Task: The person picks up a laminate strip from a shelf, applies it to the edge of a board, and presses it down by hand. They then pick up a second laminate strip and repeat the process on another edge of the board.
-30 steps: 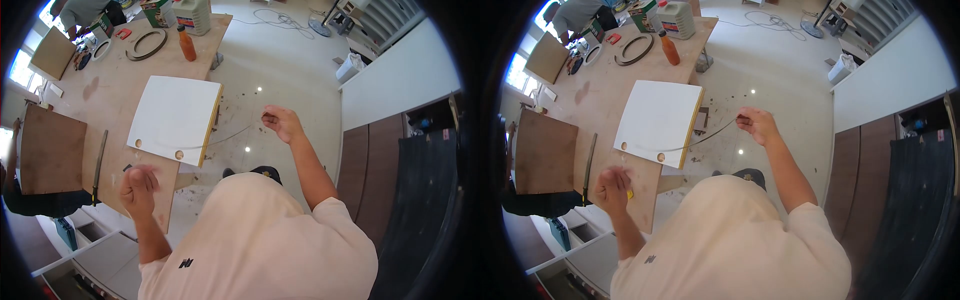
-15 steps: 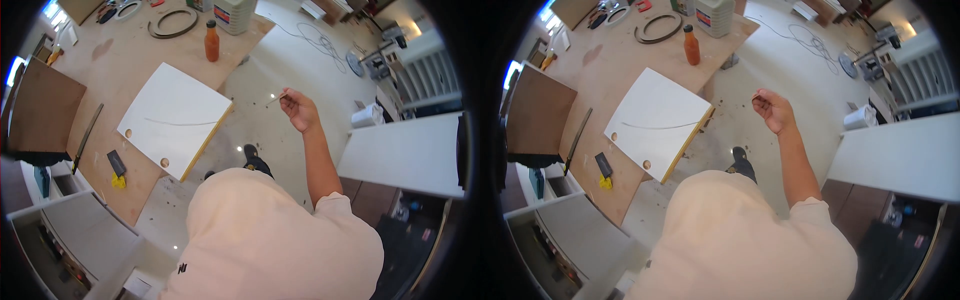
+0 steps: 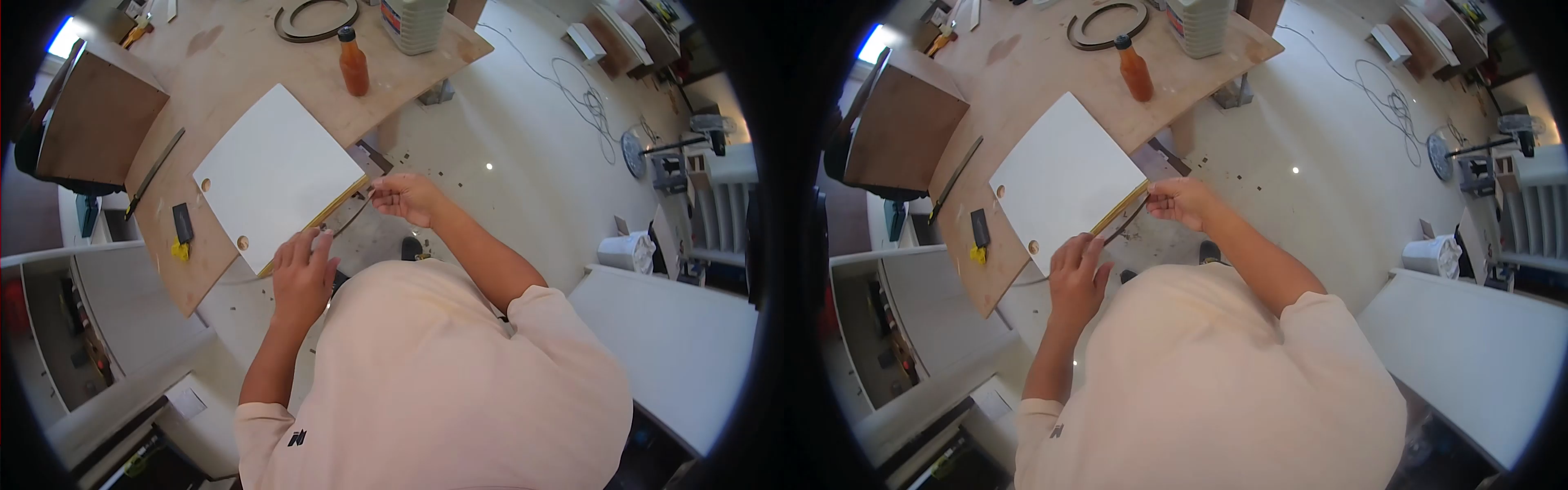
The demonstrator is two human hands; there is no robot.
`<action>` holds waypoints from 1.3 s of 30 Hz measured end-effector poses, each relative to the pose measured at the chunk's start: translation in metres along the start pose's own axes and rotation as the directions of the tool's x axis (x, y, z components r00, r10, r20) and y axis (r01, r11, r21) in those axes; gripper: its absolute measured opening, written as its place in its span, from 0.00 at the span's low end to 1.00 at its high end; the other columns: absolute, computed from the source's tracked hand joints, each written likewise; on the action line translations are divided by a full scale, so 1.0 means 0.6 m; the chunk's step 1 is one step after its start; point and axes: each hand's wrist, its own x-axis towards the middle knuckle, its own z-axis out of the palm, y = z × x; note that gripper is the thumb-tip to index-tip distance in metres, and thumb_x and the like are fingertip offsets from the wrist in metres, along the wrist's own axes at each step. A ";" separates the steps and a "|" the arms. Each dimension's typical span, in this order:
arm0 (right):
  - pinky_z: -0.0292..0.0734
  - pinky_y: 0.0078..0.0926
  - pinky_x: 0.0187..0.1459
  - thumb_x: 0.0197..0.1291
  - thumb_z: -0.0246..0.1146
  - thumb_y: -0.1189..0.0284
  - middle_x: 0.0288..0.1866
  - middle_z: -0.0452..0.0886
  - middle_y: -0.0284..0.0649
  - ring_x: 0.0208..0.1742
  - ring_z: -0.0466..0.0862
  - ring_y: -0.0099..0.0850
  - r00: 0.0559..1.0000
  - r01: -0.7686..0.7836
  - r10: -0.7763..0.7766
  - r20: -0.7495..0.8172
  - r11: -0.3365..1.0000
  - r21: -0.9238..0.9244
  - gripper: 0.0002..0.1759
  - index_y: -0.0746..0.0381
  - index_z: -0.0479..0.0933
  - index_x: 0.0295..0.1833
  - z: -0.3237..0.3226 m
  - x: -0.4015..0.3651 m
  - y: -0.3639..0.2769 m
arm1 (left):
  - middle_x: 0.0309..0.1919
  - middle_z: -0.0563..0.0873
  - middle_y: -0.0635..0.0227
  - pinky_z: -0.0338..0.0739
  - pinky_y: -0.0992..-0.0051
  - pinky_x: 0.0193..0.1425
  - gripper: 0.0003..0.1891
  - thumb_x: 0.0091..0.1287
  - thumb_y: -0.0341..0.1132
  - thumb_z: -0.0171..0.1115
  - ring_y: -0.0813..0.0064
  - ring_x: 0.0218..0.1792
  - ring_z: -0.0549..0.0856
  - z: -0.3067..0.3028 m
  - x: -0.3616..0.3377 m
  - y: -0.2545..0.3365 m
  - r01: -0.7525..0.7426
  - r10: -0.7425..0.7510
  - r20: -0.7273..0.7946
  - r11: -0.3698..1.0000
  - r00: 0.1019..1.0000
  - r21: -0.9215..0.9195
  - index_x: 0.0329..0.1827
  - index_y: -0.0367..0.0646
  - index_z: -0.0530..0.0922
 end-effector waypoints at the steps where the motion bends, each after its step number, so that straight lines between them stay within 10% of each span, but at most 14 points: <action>1: 0.86 0.29 0.45 0.67 0.68 0.71 0.39 0.84 0.38 0.40 0.86 0.30 0.999 -0.032 0.032 0.005 0.999 0.005 0.09 0.65 0.80 0.46 -0.006 0.004 0.003 | 0.50 0.85 0.58 0.79 0.59 0.53 0.19 0.61 0.28 0.72 0.54 0.49 0.85 0.018 -0.005 0.001 0.012 -0.012 0.011 1.000 1.000 0.002 0.55 0.40 0.83; 11: 0.85 0.28 0.44 0.68 0.69 0.63 0.41 0.83 0.39 0.39 0.85 0.29 0.979 -0.189 0.190 0.073 0.982 -0.032 0.16 0.65 0.78 0.50 -0.028 0.037 0.018 | 0.44 0.87 0.60 0.82 0.63 0.47 0.18 0.60 0.27 0.71 0.58 0.43 0.87 0.057 -0.031 -0.025 0.077 -0.074 -0.026 0.987 0.997 0.143 0.55 0.40 0.83; 15: 0.82 0.33 0.53 0.69 0.69 0.55 0.51 0.82 0.43 0.51 0.83 0.33 0.994 -0.038 0.011 -0.107 0.966 -0.255 0.27 0.66 0.76 0.59 -0.037 0.075 0.026 | 0.44 0.88 0.59 0.82 0.62 0.47 0.18 0.61 0.27 0.70 0.58 0.43 0.87 -0.008 -0.029 -0.037 0.188 -0.168 -0.121 0.966 0.978 0.176 0.55 0.40 0.83; 26: 0.72 0.45 0.65 0.74 0.60 0.51 0.57 0.80 0.41 0.56 0.79 0.37 0.978 -0.009 0.008 -0.210 1.000 -0.004 0.28 0.59 0.71 0.68 0.014 0.177 0.074 | 0.47 0.86 0.53 0.81 0.63 0.54 0.16 0.67 0.24 0.65 0.54 0.47 0.87 -0.179 -0.133 -0.138 0.601 -0.526 -0.449 0.799 0.722 0.032 0.58 0.35 0.80; 39: 0.83 0.28 0.50 0.71 0.66 0.66 0.52 0.82 0.35 0.45 0.84 0.24 0.950 0.312 -0.309 0.046 0.927 -0.207 0.30 0.62 0.68 0.74 0.202 0.046 -0.064 | 0.53 0.83 0.54 0.78 0.65 0.57 0.18 0.69 0.23 0.65 0.56 0.51 0.84 -0.319 -0.165 -0.278 0.442 -0.346 -0.554 0.896 0.757 0.044 0.62 0.34 0.80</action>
